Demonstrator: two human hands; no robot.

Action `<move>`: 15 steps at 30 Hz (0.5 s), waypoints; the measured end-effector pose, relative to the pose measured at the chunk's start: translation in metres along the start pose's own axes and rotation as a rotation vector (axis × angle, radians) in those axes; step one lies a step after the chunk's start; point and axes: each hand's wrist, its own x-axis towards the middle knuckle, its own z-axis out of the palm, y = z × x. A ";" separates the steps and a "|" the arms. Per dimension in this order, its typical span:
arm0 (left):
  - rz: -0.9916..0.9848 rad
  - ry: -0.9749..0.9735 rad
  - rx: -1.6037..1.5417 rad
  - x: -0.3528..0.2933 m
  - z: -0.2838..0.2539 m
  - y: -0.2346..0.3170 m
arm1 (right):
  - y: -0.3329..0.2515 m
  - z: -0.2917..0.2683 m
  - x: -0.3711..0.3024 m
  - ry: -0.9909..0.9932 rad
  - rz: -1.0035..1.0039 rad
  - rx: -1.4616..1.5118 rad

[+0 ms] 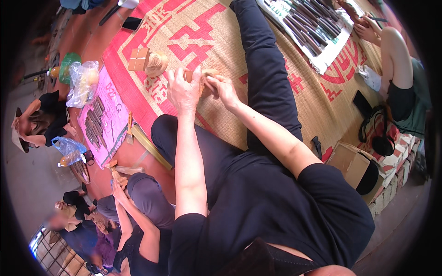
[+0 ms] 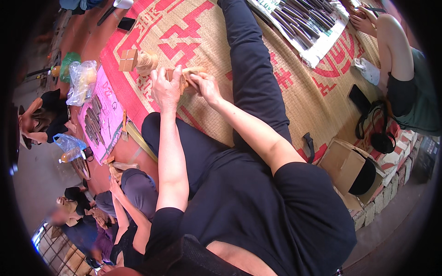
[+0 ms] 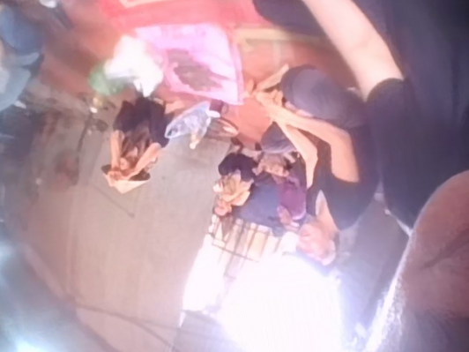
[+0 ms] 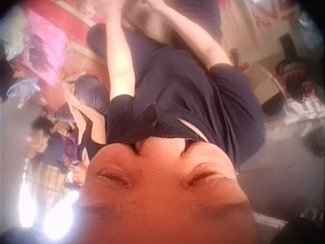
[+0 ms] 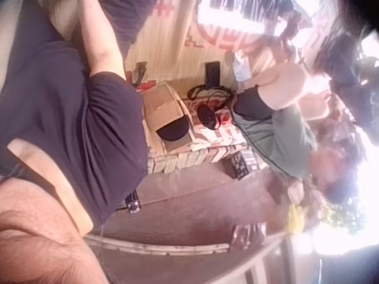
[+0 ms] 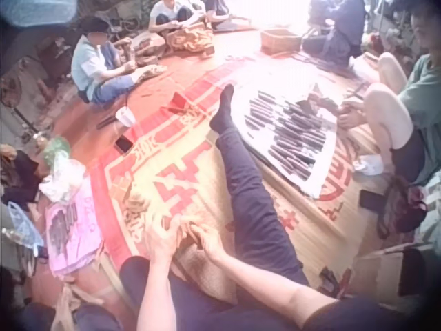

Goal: The person sits on a mat and uses a small knife to carve a wooden block. They hold the wood in their left hand and carefully shape it with the knife in their right hand, rotating the piece to work on different sides.

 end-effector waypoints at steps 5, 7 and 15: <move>0.012 0.004 0.004 -0.001 0.000 0.003 | 0.011 -0.022 0.015 -0.022 0.132 -0.193; 0.015 0.015 0.022 0.001 -0.002 0.004 | -0.004 -0.015 0.012 0.014 0.027 -0.281; 0.028 0.021 0.004 -0.002 0.001 0.003 | 0.006 -0.010 0.008 0.101 -0.136 -0.539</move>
